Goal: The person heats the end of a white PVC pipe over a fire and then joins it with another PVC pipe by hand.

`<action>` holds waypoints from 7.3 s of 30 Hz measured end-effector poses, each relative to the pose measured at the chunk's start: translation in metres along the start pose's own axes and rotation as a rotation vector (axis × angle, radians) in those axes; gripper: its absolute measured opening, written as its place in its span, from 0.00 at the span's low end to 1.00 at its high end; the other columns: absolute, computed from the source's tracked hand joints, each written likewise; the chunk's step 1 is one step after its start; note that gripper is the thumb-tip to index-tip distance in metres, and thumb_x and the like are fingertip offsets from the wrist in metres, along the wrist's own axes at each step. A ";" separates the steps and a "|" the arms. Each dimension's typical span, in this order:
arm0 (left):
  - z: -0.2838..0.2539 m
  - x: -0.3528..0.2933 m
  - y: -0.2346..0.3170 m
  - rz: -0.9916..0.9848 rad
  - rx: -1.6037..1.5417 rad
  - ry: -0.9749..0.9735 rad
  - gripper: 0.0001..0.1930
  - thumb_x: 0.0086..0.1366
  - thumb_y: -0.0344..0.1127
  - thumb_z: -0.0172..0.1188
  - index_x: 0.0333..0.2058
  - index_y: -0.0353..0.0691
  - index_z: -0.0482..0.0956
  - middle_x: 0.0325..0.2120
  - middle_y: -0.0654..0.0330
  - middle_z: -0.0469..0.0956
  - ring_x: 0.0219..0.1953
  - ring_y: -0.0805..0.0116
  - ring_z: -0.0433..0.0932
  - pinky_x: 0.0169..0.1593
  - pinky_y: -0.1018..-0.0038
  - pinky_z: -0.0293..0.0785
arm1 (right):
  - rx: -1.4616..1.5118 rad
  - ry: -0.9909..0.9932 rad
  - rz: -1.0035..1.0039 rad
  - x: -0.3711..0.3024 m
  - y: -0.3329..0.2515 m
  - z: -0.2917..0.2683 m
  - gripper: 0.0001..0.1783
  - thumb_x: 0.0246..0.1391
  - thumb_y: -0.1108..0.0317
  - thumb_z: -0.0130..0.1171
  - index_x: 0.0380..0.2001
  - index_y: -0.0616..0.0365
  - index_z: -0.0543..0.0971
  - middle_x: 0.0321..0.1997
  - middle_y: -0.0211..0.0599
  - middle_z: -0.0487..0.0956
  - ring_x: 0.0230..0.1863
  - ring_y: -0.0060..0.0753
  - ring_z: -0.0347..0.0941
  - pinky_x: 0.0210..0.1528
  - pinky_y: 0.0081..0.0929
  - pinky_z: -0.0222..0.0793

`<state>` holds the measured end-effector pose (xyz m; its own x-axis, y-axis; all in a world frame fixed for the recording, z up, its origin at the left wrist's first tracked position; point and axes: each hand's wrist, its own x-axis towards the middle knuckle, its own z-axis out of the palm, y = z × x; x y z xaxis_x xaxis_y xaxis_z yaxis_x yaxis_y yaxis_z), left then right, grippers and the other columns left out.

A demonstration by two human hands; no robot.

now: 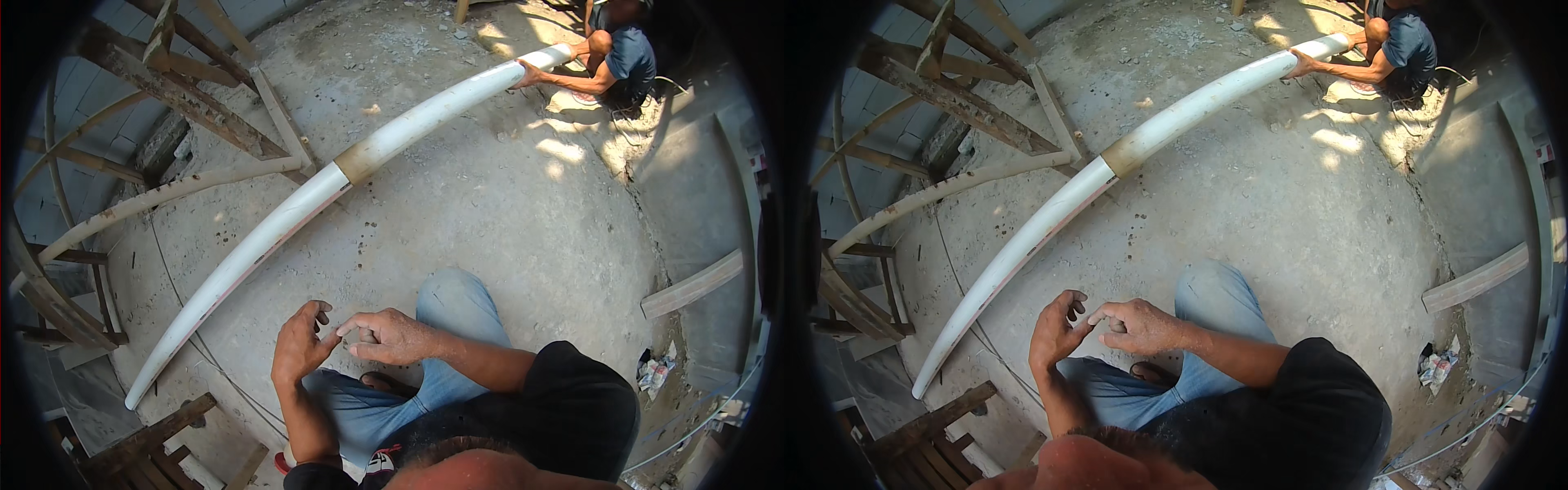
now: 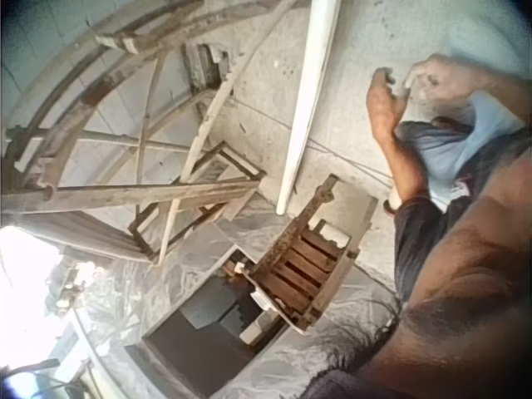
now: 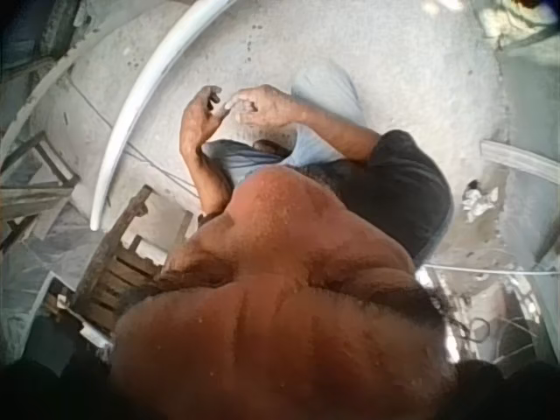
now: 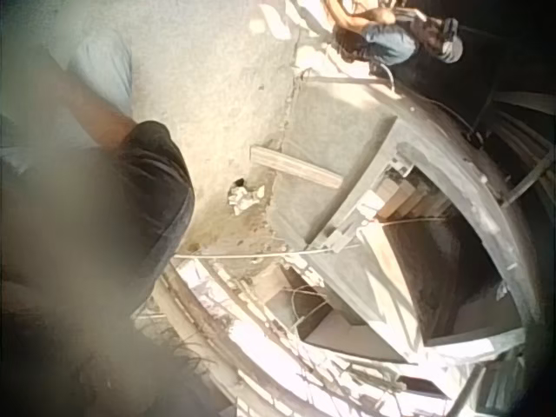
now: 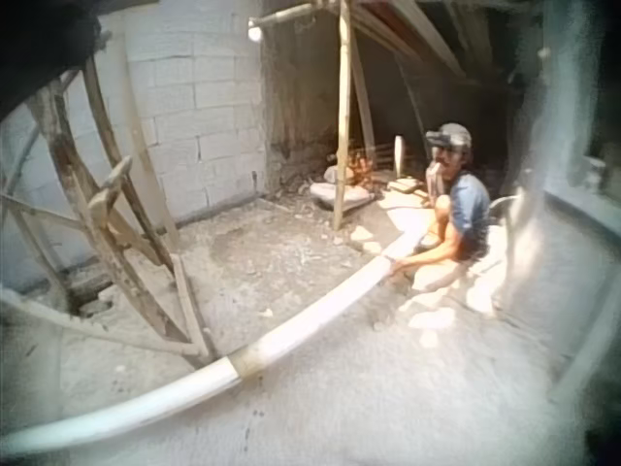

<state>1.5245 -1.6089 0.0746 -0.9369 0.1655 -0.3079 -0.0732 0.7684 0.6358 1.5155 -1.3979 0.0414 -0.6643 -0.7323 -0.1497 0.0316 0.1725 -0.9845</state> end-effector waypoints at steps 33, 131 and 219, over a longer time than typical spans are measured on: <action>0.004 0.004 -0.006 0.023 -0.028 0.096 0.21 0.54 0.42 0.69 0.40 0.34 0.75 0.26 0.54 0.77 0.25 0.61 0.75 0.32 0.68 0.73 | -0.238 -0.005 0.152 0.029 0.063 0.024 0.20 0.51 0.59 0.59 0.45 0.60 0.77 0.29 0.51 0.80 0.36 0.52 0.79 0.42 0.44 0.72; -0.001 0.004 -0.012 0.028 -0.047 0.086 0.26 0.51 0.44 0.72 0.42 0.33 0.74 0.28 0.53 0.76 0.28 0.61 0.75 0.34 0.68 0.73 | -0.300 -0.024 0.172 0.039 0.073 0.031 0.20 0.50 0.59 0.59 0.42 0.60 0.78 0.30 0.52 0.81 0.36 0.54 0.78 0.43 0.46 0.72; 0.009 0.030 -0.022 0.051 -0.081 0.230 0.23 0.49 0.35 0.72 0.42 0.32 0.73 0.35 0.53 0.75 0.37 0.59 0.72 0.40 0.65 0.69 | -0.255 0.244 0.115 0.054 0.110 0.000 0.22 0.50 0.58 0.59 0.44 0.61 0.76 0.38 0.55 0.81 0.43 0.55 0.78 0.47 0.44 0.71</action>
<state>1.5014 -1.6148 0.0450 -0.9926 0.0508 -0.1104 -0.0420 0.7089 0.7041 1.4837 -1.4183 -0.0754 -0.8266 -0.5256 -0.2011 -0.0509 0.4257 -0.9034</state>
